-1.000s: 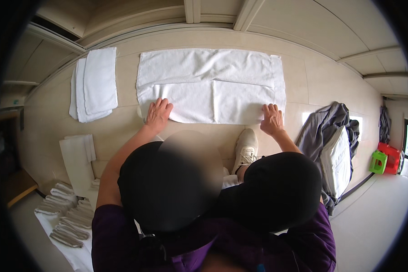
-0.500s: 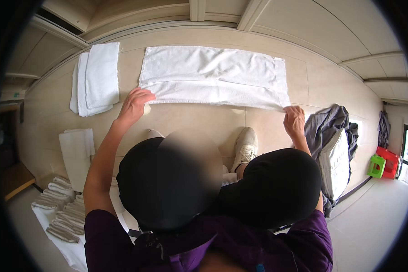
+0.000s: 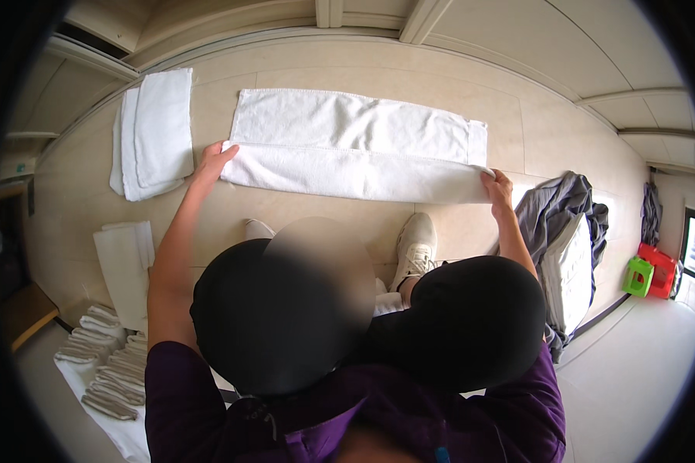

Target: The person repeatedly folds towels lengthwise and crosswise on the floor by hand and places each folded towel onto a stack.

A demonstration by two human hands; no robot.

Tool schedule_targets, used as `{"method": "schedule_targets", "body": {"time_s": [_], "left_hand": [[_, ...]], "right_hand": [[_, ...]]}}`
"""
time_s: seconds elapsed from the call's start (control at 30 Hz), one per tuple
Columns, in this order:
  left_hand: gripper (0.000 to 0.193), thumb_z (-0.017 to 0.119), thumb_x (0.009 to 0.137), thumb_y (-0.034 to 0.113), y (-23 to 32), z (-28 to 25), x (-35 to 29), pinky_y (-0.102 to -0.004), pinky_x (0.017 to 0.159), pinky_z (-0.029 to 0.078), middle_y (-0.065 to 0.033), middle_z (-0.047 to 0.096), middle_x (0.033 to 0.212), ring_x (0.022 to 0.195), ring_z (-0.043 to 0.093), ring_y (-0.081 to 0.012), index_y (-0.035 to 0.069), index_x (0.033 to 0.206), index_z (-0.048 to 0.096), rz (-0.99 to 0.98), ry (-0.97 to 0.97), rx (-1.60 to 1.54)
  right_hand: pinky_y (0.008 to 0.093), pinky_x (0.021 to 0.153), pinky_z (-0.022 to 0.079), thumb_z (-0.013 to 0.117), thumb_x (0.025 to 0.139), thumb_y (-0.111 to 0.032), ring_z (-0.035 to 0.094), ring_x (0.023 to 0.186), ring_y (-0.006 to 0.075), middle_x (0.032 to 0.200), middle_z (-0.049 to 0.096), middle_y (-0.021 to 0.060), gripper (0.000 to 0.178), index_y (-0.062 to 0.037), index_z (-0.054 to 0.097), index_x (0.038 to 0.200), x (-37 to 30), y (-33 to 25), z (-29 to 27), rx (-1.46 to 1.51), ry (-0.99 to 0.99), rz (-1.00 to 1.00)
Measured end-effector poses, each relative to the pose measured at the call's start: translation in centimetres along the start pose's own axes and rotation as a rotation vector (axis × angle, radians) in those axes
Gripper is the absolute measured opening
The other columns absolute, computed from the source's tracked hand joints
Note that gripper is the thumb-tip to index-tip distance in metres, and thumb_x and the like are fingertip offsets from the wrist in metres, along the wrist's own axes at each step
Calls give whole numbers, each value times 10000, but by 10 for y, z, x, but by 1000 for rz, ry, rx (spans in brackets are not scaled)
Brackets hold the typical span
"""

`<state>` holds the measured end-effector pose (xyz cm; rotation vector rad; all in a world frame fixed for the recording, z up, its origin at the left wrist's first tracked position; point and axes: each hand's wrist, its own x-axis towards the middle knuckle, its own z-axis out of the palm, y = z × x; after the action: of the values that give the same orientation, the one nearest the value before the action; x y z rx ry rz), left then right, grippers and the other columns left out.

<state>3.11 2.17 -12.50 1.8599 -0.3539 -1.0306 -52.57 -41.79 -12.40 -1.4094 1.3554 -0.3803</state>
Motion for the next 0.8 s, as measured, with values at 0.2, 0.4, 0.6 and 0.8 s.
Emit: {"method": "schedule_targets", "body": {"time_s": [0.2, 0.4, 0.6, 0.8], "left_hand": [[352, 670, 976, 285, -30, 13, 27, -364, 787, 494, -90, 706, 953, 865, 619, -169, -28, 1137, 667, 78, 313, 300], [322, 642, 990, 280, -30, 11, 30, -335, 823, 490, -97, 704, 980, 896, 618, -172, 11, 1164, 672, 120, 377, 390], [387, 627, 995, 274, -9, 51, 15, -461, 952, 483, -197, 669, 1212, 1090, 623, -374, 26, 1290, 596, 98, 554, 797], [593, 610, 994, 264, 13, 103, -45, -520, 1224, 239, -110, 405, 1604, 1507, 328, -311, 106, 1536, 426, 745, 231, 1141]], "right_hand": [[320, 740, 481, 672, 901, -214, 582, 828, 134, 886, 680, 35, 268, -12, 725, 1070, 5, 9, 27, -241, 228, 10], [317, 762, 477, 728, 903, -236, 583, 806, 170, 893, 678, 70, 293, -23, 703, 1103, 13, 15, 20, -8, 176, 32], [432, 924, 481, 705, 911, -211, 632, 1020, 324, 1109, 678, 191, 412, -23, 605, 1264, 1, 4, 42, -768, 487, 11], [511, 1245, 207, 515, 1034, -352, 264, 1525, 381, 1615, 360, 186, 616, -54, 367, 1553, -60, -11, 107, -1065, 155, -791]]}}
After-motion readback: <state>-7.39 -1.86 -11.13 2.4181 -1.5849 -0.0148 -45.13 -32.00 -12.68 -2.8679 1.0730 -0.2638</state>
